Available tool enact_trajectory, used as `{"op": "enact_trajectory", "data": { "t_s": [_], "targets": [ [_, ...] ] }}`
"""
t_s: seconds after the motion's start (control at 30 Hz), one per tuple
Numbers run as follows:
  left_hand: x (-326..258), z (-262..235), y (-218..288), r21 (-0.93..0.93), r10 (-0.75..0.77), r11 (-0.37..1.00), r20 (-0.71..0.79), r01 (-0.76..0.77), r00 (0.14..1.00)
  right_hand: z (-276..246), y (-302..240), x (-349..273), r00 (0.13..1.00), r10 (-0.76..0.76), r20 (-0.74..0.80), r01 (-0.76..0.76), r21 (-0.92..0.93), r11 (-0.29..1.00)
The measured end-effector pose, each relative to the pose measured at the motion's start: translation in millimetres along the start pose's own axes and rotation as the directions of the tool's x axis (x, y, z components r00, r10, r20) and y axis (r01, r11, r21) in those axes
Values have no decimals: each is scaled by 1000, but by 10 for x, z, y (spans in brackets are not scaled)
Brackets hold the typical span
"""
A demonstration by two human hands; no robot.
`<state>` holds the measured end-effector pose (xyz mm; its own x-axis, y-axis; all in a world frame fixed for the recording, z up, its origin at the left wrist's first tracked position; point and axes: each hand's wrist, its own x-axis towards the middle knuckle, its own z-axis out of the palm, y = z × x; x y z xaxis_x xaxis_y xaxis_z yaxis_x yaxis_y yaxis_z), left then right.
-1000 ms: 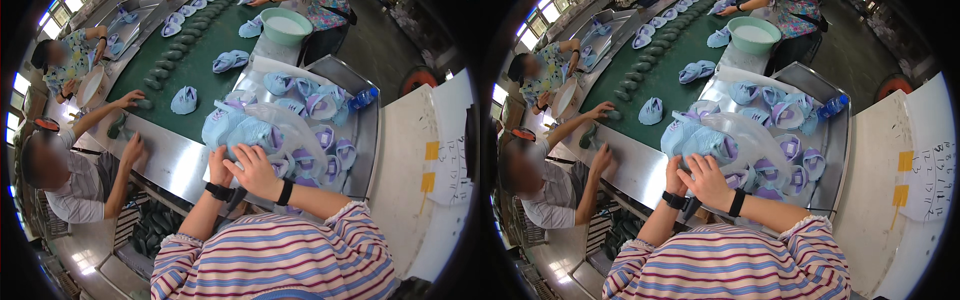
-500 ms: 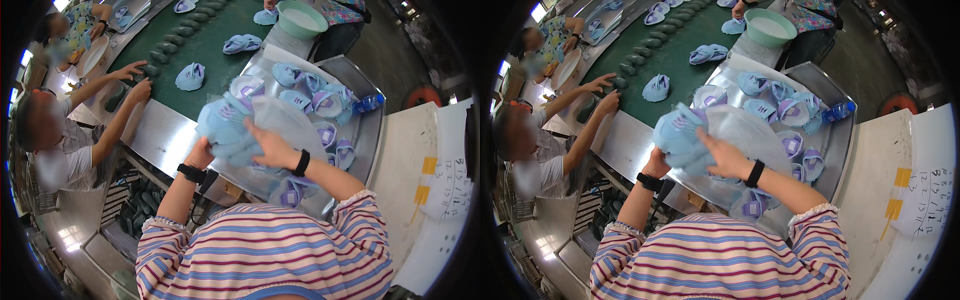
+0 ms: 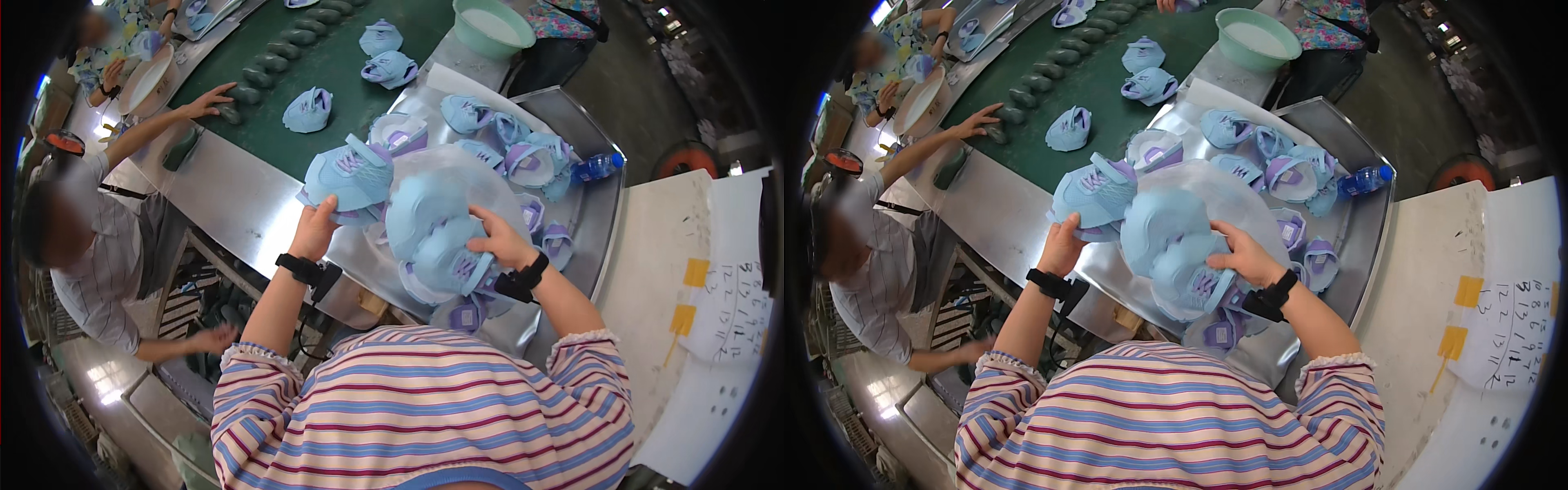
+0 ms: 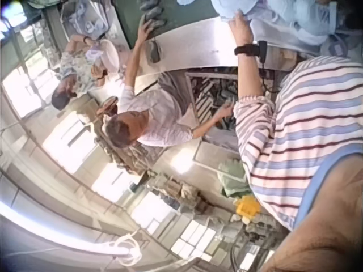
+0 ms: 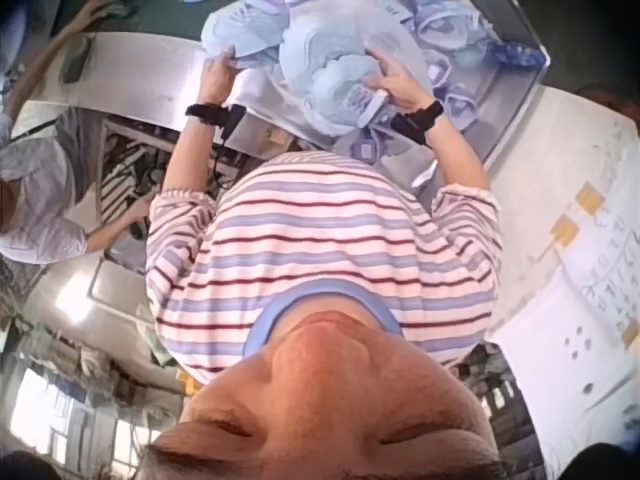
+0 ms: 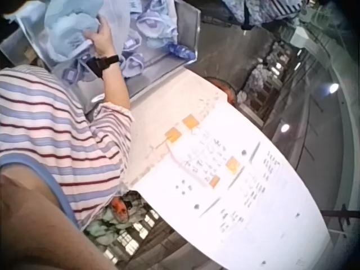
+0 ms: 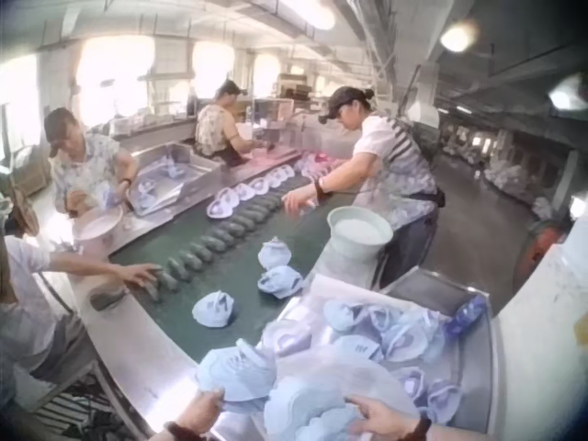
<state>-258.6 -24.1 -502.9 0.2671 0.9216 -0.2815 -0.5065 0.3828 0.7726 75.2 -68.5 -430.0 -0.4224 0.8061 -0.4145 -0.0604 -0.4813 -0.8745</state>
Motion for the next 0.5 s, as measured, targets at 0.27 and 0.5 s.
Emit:
{"op": "enact_trajectory", "data": {
  "t_s": [0.27, 0.5],
  "targets": [
    [-106, 912, 22, 338, 391, 897, -300, -286, 870, 630, -206, 197, 984, -159, -82, 22, -825, 565],
    [236, 398, 683, -21, 402, 880, -502, -475, 766, 257, -556, -308, 847, -364, 388, 483, -848, 219]
  ]
}}
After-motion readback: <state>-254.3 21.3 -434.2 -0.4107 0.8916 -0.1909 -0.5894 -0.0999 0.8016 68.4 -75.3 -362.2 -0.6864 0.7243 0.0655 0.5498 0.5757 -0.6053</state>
